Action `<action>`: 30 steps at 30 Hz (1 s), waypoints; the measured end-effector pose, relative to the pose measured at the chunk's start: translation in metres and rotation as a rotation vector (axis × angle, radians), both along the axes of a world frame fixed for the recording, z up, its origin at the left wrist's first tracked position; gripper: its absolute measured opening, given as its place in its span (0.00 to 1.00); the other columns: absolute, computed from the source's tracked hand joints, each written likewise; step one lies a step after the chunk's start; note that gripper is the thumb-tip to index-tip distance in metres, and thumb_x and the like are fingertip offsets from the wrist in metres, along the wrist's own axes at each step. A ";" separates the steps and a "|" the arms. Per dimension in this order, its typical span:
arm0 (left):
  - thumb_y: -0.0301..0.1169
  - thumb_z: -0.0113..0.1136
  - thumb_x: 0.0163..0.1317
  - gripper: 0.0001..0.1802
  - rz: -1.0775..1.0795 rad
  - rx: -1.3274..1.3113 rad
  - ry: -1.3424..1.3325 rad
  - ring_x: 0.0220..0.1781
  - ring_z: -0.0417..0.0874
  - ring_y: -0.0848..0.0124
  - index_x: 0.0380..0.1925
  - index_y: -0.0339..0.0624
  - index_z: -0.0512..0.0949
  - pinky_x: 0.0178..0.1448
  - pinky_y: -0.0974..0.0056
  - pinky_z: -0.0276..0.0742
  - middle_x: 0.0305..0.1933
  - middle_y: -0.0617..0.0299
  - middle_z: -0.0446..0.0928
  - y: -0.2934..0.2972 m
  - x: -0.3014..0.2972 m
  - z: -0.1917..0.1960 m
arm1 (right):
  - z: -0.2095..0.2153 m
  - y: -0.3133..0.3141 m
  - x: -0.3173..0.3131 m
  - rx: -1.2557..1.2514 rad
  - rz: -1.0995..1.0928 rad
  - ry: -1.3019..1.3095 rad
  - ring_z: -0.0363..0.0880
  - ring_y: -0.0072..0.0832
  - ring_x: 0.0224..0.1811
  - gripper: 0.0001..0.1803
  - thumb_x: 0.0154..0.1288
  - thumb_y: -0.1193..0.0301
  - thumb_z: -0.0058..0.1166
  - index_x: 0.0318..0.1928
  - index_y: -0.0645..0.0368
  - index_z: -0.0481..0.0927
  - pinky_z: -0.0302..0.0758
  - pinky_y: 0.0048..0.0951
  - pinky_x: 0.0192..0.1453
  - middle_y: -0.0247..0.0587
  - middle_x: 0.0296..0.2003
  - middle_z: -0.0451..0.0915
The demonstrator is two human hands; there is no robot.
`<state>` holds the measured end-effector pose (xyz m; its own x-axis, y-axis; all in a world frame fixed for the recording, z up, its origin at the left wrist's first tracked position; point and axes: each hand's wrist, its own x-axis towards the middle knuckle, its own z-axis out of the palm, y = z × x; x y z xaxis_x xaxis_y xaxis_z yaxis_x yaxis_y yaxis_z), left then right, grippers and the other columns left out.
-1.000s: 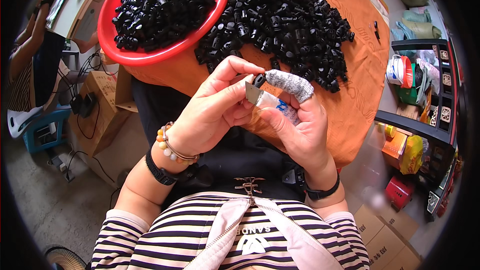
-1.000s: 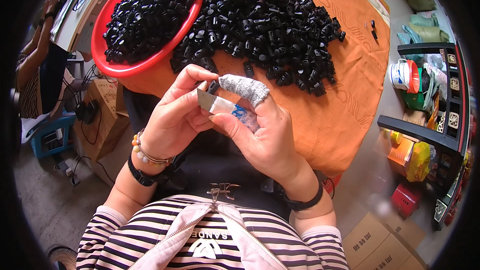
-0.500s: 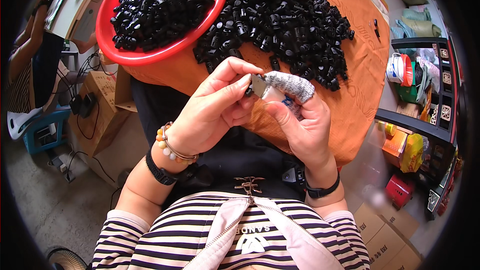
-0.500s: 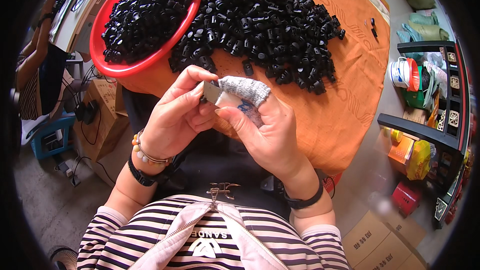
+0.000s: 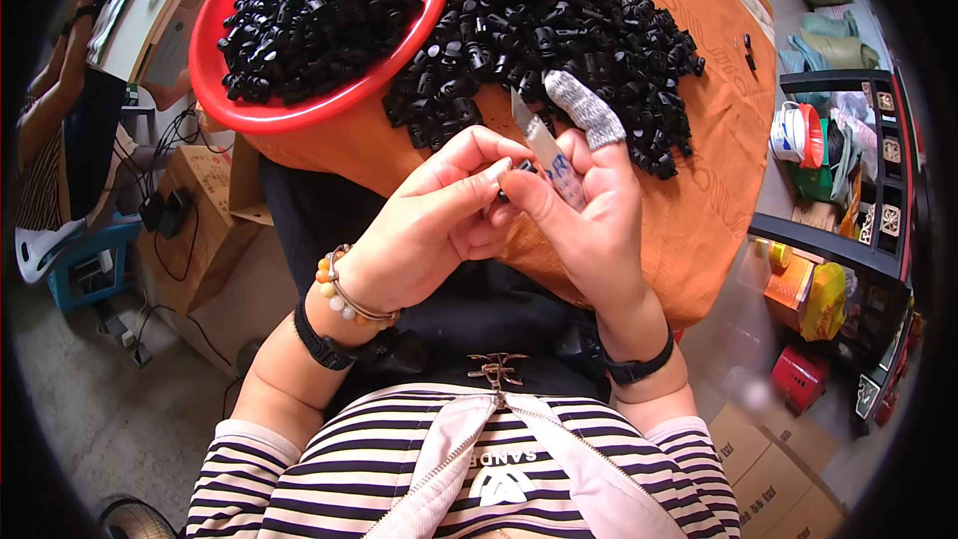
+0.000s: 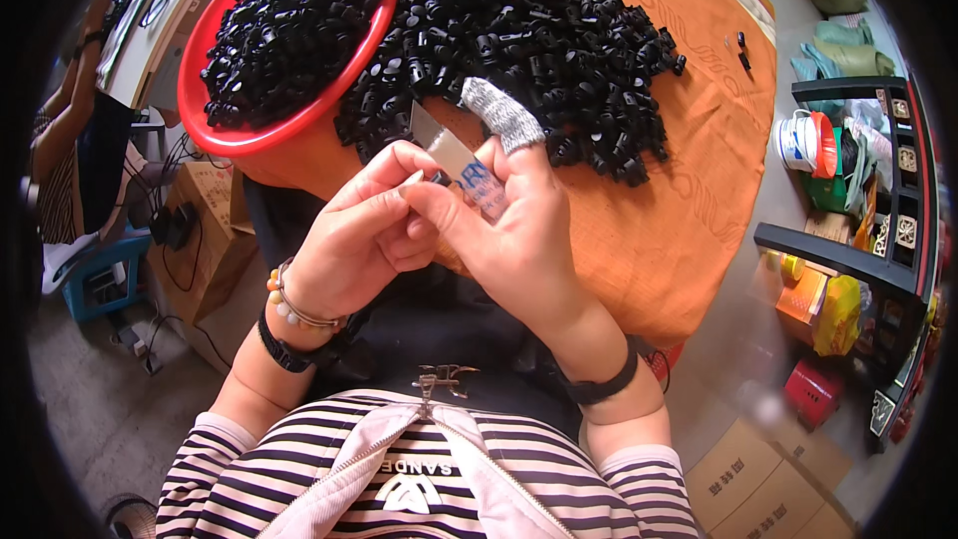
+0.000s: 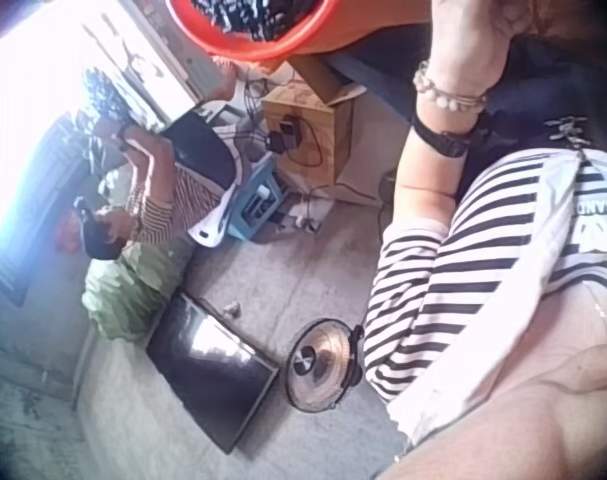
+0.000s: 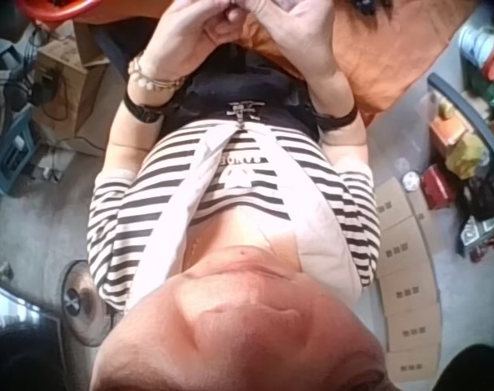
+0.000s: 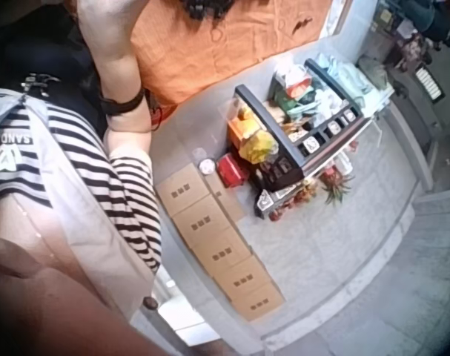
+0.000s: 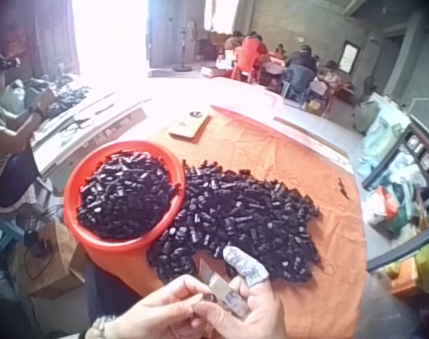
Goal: Inspecting and trimming small black plastic shoe components at a workbench.
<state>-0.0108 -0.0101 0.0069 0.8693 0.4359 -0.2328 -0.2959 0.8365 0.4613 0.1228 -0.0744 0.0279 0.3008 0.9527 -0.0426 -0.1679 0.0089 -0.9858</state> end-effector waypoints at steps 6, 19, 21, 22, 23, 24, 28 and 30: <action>0.32 0.45 0.65 0.12 0.014 -0.027 0.076 0.22 0.58 0.82 0.48 0.43 0.66 0.24 0.76 0.53 0.27 0.68 0.65 0.003 0.001 0.005 | -0.007 0.004 0.012 0.050 -0.136 0.054 0.67 0.11 0.38 0.27 0.61 0.76 0.54 0.58 0.67 0.60 0.65 0.11 0.41 0.32 0.38 0.72; 0.29 0.45 0.65 0.16 0.649 0.391 0.162 0.33 0.74 0.74 0.51 0.37 0.65 0.33 0.77 0.72 0.42 0.51 0.74 0.074 -0.044 0.014 | -0.033 -0.011 0.038 0.022 -0.286 -0.286 0.67 0.09 0.29 0.27 0.56 0.84 0.54 0.57 0.61 0.65 0.67 0.11 0.34 0.28 0.32 0.73; 0.29 0.45 0.65 0.17 0.663 0.437 0.129 0.38 0.78 0.69 0.54 0.37 0.64 0.37 0.75 0.76 0.47 0.47 0.73 0.083 -0.049 0.021 | -0.038 -0.011 0.033 -0.025 -0.274 -0.419 0.74 0.16 0.30 0.27 0.53 0.81 0.58 0.55 0.58 0.68 0.73 0.19 0.35 0.33 0.31 0.76; 0.29 0.44 0.65 0.19 0.685 0.495 0.144 0.43 0.78 0.65 0.56 0.37 0.62 0.40 0.73 0.77 0.51 0.43 0.71 0.085 -0.048 0.027 | -0.038 -0.009 0.032 -0.024 -0.275 -0.420 0.74 0.16 0.30 0.27 0.53 0.81 0.58 0.55 0.58 0.68 0.73 0.19 0.35 0.33 0.31 0.76; 0.29 0.44 0.66 0.21 0.703 0.552 0.159 0.47 0.78 0.61 0.58 0.37 0.60 0.43 0.70 0.78 0.55 0.40 0.68 0.086 -0.047 0.029 | -0.039 -0.007 0.031 -0.042 -0.280 -0.564 0.76 0.20 0.30 0.27 0.52 0.80 0.59 0.55 0.57 0.69 0.74 0.22 0.35 0.35 0.31 0.77; 0.29 0.44 0.66 0.21 0.700 0.552 0.156 0.47 0.78 0.61 0.58 0.37 0.60 0.43 0.70 0.78 0.55 0.40 0.68 0.086 -0.047 0.028 | -0.039 -0.005 0.030 -0.059 -0.285 -0.708 0.77 0.25 0.30 0.28 0.50 0.79 0.60 0.54 0.57 0.69 0.75 0.25 0.35 0.38 0.30 0.77; 0.29 0.42 0.66 0.22 0.570 0.534 0.161 0.46 0.79 0.63 0.59 0.36 0.59 0.43 0.70 0.77 0.53 0.42 0.70 0.074 -0.046 0.022 | -0.041 0.004 0.029 -0.082 -0.281 -0.957 0.80 0.36 0.31 0.29 0.48 0.77 0.61 0.54 0.54 0.70 0.77 0.32 0.35 0.42 0.32 0.78; 0.29 0.43 0.66 0.19 0.394 0.496 0.195 0.35 0.78 0.74 0.56 0.36 0.63 0.36 0.75 0.74 0.42 0.52 0.75 0.065 -0.039 0.014 | -0.041 0.006 0.030 -0.067 -0.264 -1.037 0.80 0.37 0.32 0.29 0.49 0.77 0.60 0.54 0.53 0.70 0.77 0.34 0.34 0.43 0.34 0.79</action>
<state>-0.0501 0.0547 0.0214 0.5850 0.8088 -0.0595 -0.4087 0.3574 0.8398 0.1526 -0.0688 -0.0129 0.4161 0.8575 0.3027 0.7513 -0.1366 -0.6457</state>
